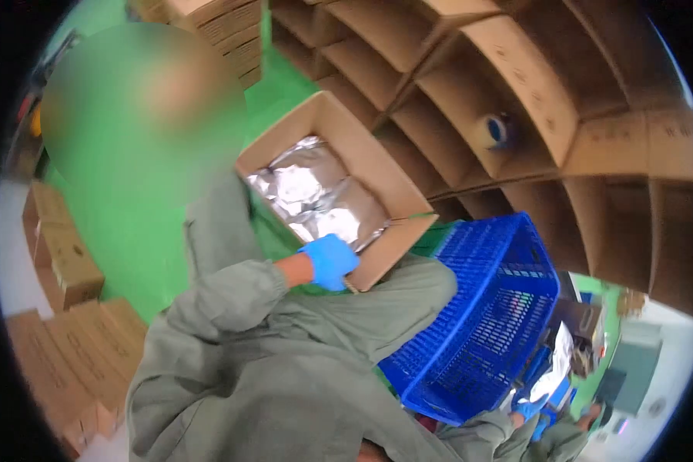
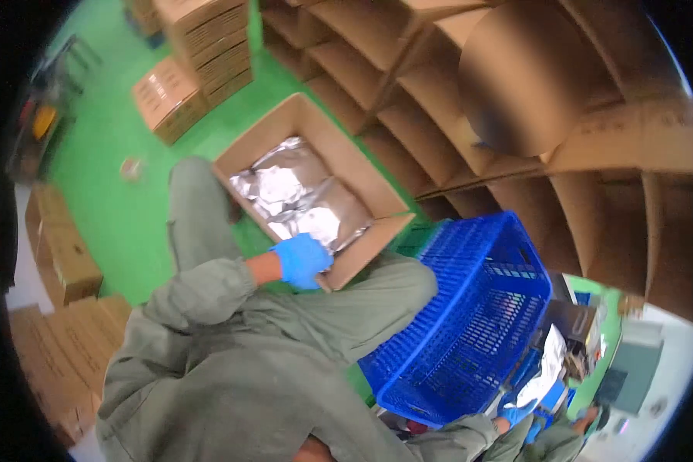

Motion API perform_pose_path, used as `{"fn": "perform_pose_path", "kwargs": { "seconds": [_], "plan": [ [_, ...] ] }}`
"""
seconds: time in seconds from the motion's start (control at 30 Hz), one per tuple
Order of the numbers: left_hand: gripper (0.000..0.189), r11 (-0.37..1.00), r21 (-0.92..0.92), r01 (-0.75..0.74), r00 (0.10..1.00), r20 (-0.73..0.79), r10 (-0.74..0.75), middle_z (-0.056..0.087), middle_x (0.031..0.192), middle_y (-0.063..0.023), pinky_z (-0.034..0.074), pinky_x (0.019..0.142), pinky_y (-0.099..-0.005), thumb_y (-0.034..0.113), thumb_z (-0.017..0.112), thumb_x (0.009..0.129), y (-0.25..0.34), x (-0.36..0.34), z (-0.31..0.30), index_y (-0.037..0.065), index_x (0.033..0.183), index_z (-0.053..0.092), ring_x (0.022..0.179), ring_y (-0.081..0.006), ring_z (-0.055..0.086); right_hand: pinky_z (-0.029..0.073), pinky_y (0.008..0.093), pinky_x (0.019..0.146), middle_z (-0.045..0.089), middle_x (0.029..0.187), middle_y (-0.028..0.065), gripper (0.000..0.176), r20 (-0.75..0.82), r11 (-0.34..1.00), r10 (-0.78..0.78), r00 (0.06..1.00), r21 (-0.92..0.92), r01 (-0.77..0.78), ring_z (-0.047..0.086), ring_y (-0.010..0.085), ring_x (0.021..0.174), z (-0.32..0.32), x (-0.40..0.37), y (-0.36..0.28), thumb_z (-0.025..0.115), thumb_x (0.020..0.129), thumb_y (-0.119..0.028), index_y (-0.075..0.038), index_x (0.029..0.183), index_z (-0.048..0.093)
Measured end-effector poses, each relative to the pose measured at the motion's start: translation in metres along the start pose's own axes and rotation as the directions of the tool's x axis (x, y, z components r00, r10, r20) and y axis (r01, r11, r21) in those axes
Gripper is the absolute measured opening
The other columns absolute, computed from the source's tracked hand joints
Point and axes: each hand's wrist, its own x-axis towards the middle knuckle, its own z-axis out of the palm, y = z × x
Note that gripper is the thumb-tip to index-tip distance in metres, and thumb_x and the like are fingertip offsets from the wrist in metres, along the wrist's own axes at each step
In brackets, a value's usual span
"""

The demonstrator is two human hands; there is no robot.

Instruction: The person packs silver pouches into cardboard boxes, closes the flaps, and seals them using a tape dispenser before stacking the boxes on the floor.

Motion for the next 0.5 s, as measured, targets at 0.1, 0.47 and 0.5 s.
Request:
{"fn": "perform_pose_path", "kwargs": {
  "seconds": [0.1,0.47,0.5],
  "plan": [
    [0.032,0.999,0.011,0.043,0.997,0.063,-0.043,0.068,0.081,-0.0163,0.051,0.072,-0.0468,0.036,0.070,0.068,0.002,0.004,-0.002,0.008,0.083,0.069,0.080,-0.0354,0.067,0.045,0.0364,0.098,0.058,0.124,0.0152,0.068,-0.107,0.850,-0.374,0.921,-0.437,0.294,0.055,0.0265,0.110,0.082,-0.041,0.034,0.059,0.090,-0.052,-0.001,0.134,0.049],
    [0.022,0.996,-0.073,-0.051,0.999,-0.014,0.050,0.068,0.078,-0.0177,0.051,0.070,-0.0455,0.017,0.066,0.061,-0.003,0.001,0.001,0.004,0.078,0.071,0.078,-0.0348,0.067,0.055,0.0478,0.068,0.072,0.089,0.0208,0.040,0.275,-0.790,-0.275,0.921,-0.611,-0.053,0.071,0.0383,0.082,0.157,0.021,0.204,0.070,0.076,-0.032,0.005,0.092,0.071],
    [0.020,0.996,-0.067,-0.065,0.997,-0.035,0.063,0.068,0.078,-0.0174,0.051,0.069,-0.0455,0.016,0.066,0.061,-0.004,0.001,0.004,0.004,0.076,0.071,0.077,-0.0349,0.067,0.055,0.0477,0.073,0.069,0.095,0.0266,0.047,0.287,-0.829,-0.237,0.928,-0.558,-0.039,0.070,0.0404,0.089,0.259,-0.061,0.215,0.070,0.072,-0.038,0.003,0.095,0.072]
  ]
}}
